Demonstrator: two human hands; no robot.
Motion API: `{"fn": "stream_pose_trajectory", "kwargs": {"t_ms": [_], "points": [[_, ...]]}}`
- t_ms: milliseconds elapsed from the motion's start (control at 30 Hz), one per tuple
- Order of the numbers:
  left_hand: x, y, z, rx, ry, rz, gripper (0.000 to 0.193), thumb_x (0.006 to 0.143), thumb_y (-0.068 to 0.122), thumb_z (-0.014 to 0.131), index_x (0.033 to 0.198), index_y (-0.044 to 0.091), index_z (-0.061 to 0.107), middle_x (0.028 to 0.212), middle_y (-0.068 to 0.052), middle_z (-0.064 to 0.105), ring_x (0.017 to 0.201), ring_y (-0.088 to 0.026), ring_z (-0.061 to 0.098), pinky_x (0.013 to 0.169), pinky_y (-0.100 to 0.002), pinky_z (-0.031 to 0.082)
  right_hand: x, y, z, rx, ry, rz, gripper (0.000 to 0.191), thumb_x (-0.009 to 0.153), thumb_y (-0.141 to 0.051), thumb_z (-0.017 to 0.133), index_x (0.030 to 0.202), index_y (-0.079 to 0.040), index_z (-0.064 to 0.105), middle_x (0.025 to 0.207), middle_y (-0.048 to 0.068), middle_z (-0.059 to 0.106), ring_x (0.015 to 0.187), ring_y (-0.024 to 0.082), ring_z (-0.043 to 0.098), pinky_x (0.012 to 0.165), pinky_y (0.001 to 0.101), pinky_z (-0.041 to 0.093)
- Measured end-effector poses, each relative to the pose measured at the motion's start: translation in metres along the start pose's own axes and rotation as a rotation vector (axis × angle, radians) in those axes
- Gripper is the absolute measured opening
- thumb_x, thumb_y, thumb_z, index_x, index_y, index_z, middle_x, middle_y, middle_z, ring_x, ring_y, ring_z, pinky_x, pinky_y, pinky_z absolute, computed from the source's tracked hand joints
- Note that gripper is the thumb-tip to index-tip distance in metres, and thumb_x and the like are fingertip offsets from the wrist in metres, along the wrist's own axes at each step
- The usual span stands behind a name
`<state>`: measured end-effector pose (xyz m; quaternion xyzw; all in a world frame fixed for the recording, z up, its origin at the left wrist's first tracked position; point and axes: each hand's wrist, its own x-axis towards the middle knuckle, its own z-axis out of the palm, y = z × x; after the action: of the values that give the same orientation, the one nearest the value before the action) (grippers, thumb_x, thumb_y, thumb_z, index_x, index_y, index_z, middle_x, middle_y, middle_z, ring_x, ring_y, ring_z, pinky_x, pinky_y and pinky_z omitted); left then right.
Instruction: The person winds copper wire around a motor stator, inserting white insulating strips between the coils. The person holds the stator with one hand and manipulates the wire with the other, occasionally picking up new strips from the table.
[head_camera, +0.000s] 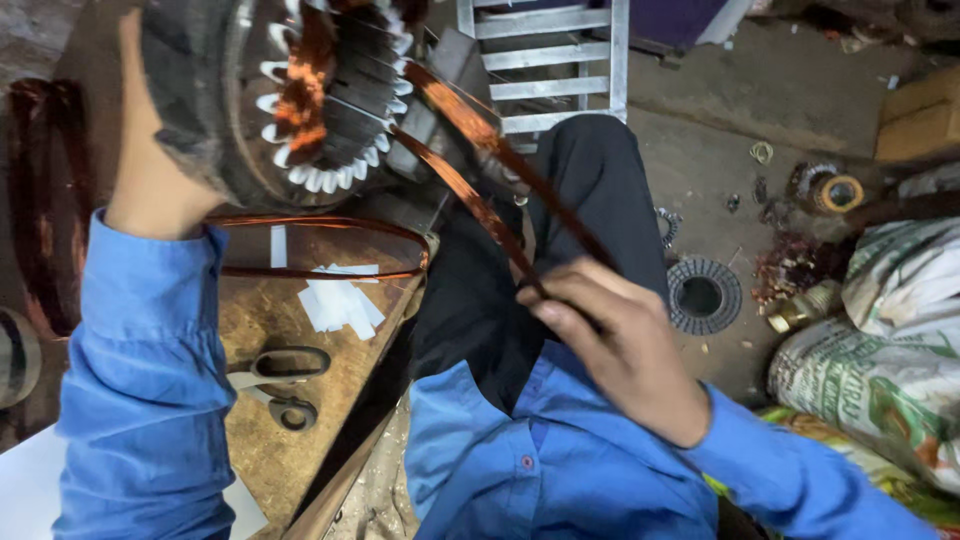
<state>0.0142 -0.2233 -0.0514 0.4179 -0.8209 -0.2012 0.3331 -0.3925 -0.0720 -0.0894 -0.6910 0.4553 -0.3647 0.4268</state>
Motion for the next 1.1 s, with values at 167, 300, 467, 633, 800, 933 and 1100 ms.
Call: {"fn": "stream_pose_trajectory", "kwargs": {"t_ms": [167,300,467,633,800,933,1100], "points": [[-0.007,-0.002,0.007,-0.076,0.029,-0.025,0.065,0.104,0.014,0.082,0.152,0.005,0.039,0.144,-0.011,0.055,0.132,-0.023,0.057,0.116,-0.035,0.048,0.018,0.006,-0.013,-0.174,0.032,-0.137,0.017,0.098,-0.004,0.065,0.113,0.004,0.067,0.128,0.015,0.066,0.116,0.027,0.069,0.097,0.0345,0.055],[-0.006,0.002,0.011,-0.157,0.043,-0.028,0.069,0.104,0.012,0.082,0.155,0.007,0.036,0.145,-0.009,0.054,0.132,-0.021,0.058,0.117,-0.033,0.050,0.012,0.021,-0.029,-0.034,-0.155,-0.069,0.030,0.090,-0.008,0.072,0.118,0.000,0.064,0.121,0.013,0.072,0.109,0.023,0.073,0.094,0.0325,0.055],[-0.003,0.006,0.015,-0.143,0.065,-0.068,0.064,0.102,0.017,0.087,0.145,0.007,0.041,0.135,-0.007,0.058,0.125,-0.019,0.060,0.113,-0.033,0.050,0.002,0.018,0.000,-0.021,-0.037,-0.169,0.053,0.088,-0.012,0.076,0.135,0.002,0.055,0.116,0.013,0.072,0.112,0.025,0.071,0.100,0.0344,0.052],[-0.003,0.013,0.009,0.052,0.117,0.076,0.072,0.095,0.014,0.090,0.143,-0.002,0.039,0.137,-0.019,0.054,0.131,-0.030,0.054,0.120,-0.040,0.045,0.013,-0.001,-0.016,-0.348,-0.205,-0.118,0.052,0.081,-0.024,0.083,0.124,0.000,0.064,0.090,0.016,0.067,0.083,0.030,0.066,0.079,0.0379,0.055],[-0.005,0.012,0.007,-0.125,0.071,-0.056,0.072,0.095,0.015,0.088,0.145,0.000,0.039,0.140,-0.014,0.054,0.132,-0.024,0.054,0.120,-0.036,0.044,0.004,-0.009,-0.050,-0.535,-0.281,-0.758,0.032,0.086,-0.028,0.078,0.098,-0.001,0.068,0.080,0.006,0.065,0.076,0.027,0.066,0.091,0.0528,0.056],[0.000,0.003,0.011,-0.012,0.071,-0.004,0.069,0.097,0.013,0.088,0.146,0.002,0.040,0.140,-0.013,0.054,0.132,-0.023,0.054,0.119,-0.035,0.045,-0.004,-0.001,-0.040,-0.483,-0.230,-0.927,0.035,0.088,-0.020,0.082,0.102,0.010,0.071,0.074,0.008,0.061,0.067,0.023,0.060,0.081,0.0426,0.057],[0.003,-0.002,0.012,-0.012,0.068,-0.006,0.069,0.098,0.012,0.087,0.146,0.003,0.040,0.140,-0.012,0.054,0.132,-0.023,0.054,0.119,-0.035,0.045,-0.006,-0.010,-0.010,-0.414,-0.110,-0.709,0.028,0.086,-0.013,0.082,0.102,0.008,0.072,0.077,0.012,0.066,0.068,0.026,0.061,0.073,0.0392,0.052]]}}
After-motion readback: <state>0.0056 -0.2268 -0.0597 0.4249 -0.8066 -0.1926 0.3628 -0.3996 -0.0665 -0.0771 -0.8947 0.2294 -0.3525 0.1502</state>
